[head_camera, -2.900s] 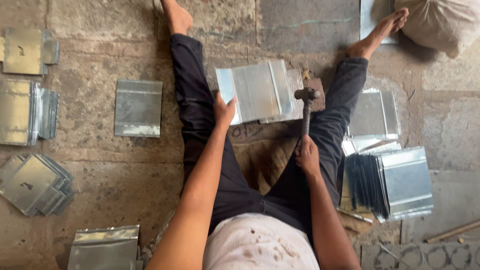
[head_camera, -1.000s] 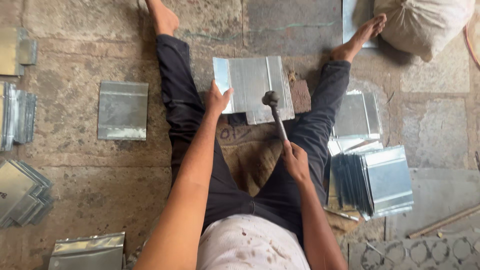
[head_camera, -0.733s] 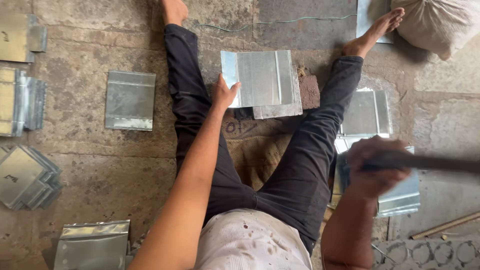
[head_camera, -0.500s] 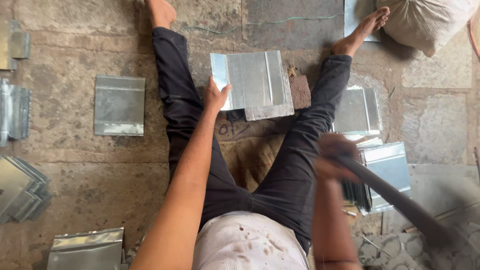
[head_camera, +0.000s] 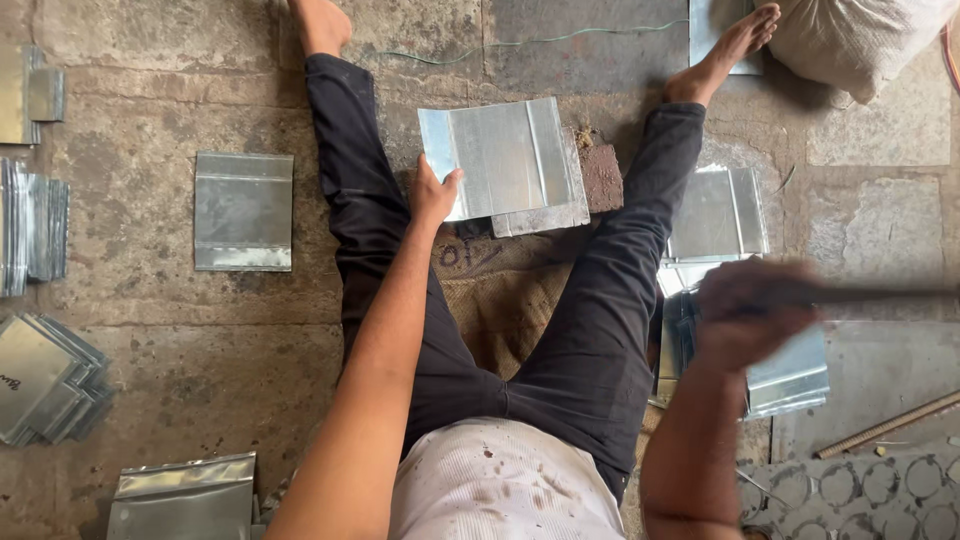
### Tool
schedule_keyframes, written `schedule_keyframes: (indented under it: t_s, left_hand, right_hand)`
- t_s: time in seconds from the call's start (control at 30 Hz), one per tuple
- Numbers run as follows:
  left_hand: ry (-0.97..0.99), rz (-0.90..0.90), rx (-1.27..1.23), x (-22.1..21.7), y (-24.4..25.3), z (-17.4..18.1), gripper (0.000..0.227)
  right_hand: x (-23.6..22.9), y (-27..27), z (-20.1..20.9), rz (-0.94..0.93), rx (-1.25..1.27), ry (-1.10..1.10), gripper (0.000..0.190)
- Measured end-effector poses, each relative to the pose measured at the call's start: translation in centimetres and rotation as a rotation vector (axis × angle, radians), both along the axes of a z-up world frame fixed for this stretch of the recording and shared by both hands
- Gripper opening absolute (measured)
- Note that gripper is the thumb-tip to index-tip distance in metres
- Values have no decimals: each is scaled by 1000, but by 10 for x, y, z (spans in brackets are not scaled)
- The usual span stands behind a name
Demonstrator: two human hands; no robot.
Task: The person sits on the floor and uses a hammer to strike a rectangular metal sheet placed on a brick. They repeatedly hit the sheet to flatten or shape it, occasionally adjusting its position with their hands. Stacks of similar metal sheets are visible on the floor nearby.
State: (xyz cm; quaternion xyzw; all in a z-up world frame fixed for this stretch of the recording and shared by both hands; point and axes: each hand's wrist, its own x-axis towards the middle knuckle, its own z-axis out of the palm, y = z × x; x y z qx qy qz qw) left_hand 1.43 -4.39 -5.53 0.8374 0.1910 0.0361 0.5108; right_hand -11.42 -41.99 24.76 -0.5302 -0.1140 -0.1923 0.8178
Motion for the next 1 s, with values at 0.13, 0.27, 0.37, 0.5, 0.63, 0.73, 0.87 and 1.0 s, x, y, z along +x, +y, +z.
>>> schedule_keyframes:
  t_s: [0.13, 0.27, 0.37, 0.5, 0.63, 0.73, 0.87, 1.0]
  left_hand:
    - [56, 0, -34, 1, -1, 14, 84]
    - [86, 8, -7, 3, -1, 12, 87]
    - [69, 1, 32, 6, -3, -4, 86]
    - [-76, 15, 144, 23, 7, -25, 84]
    - [22, -29, -43, 0, 2, -19, 86]
    - [46, -59, -37, -8, 1, 1, 84]
    - [40, -49, -23, -9, 1, 7, 87]
    - [60, -43, -40, -5, 1, -1, 84]
  right_hand:
    - [21, 24, 0, -308, -281, -479, 63]
    - [7, 65, -127, -358, -553, -156, 53]
    - [-20, 75, -175, -26, -874, 685, 48]
    - [-7, 70, -131, 53, -665, 896, 45]
    - [-10, 35, -44, -72, -449, 563, 39]
    - [-8, 28, 6, -119, -264, 90, 58]
    - [16, 45, -34, -247, -258, -355, 64]
    - [8, 66, -159, -288, -688, -52, 56]
